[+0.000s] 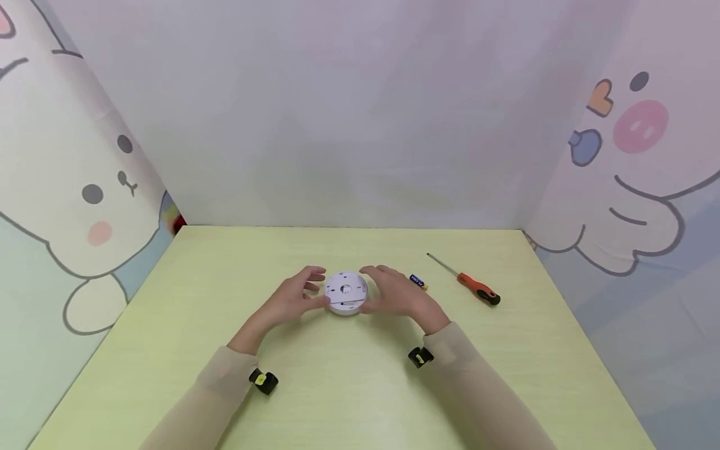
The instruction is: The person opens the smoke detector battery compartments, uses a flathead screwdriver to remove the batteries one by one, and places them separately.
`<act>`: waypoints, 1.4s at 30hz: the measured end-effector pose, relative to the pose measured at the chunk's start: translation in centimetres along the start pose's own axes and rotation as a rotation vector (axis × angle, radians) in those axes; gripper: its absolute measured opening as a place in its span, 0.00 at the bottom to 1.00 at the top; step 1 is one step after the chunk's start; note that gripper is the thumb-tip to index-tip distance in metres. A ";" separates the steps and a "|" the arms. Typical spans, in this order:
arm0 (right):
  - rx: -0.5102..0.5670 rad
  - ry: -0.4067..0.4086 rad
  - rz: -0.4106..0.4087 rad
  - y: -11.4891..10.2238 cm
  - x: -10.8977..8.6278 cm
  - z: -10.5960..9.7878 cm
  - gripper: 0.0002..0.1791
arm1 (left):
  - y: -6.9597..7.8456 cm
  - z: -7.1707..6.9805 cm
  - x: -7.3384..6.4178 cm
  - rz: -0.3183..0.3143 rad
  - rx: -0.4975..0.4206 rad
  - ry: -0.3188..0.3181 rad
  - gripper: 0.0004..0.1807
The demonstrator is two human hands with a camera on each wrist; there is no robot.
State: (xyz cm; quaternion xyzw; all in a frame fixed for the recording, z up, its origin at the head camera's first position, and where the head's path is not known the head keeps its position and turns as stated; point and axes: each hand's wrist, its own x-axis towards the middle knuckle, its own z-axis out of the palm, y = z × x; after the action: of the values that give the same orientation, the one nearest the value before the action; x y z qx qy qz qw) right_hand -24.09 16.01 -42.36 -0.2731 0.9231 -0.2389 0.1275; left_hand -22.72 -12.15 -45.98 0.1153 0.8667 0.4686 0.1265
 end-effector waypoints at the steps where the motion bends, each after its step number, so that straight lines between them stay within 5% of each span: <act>1: 0.004 -0.005 -0.002 0.0 0.0 0.0 0.47 | 0.1 0.0 0.1 0.008 0.000 -0.003 0.39; 16: 0.033 -0.004 -0.024 0.5 0.9 1.6 0.39 | 0.7 0.3 0.8 0.058 0.059 -0.077 0.31; 42: 0.042 -0.002 -0.037 0.3 1.5 1.3 0.39 | 1.1 0.5 1.0 0.021 0.116 -0.017 0.23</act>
State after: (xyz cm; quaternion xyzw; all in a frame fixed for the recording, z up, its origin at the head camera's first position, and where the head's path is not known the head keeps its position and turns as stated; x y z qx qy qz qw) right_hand -24.99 14.91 -43.82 -0.2878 0.9125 -0.2602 0.1297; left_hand -23.43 -10.81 -45.44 0.1355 0.8900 0.4179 0.1222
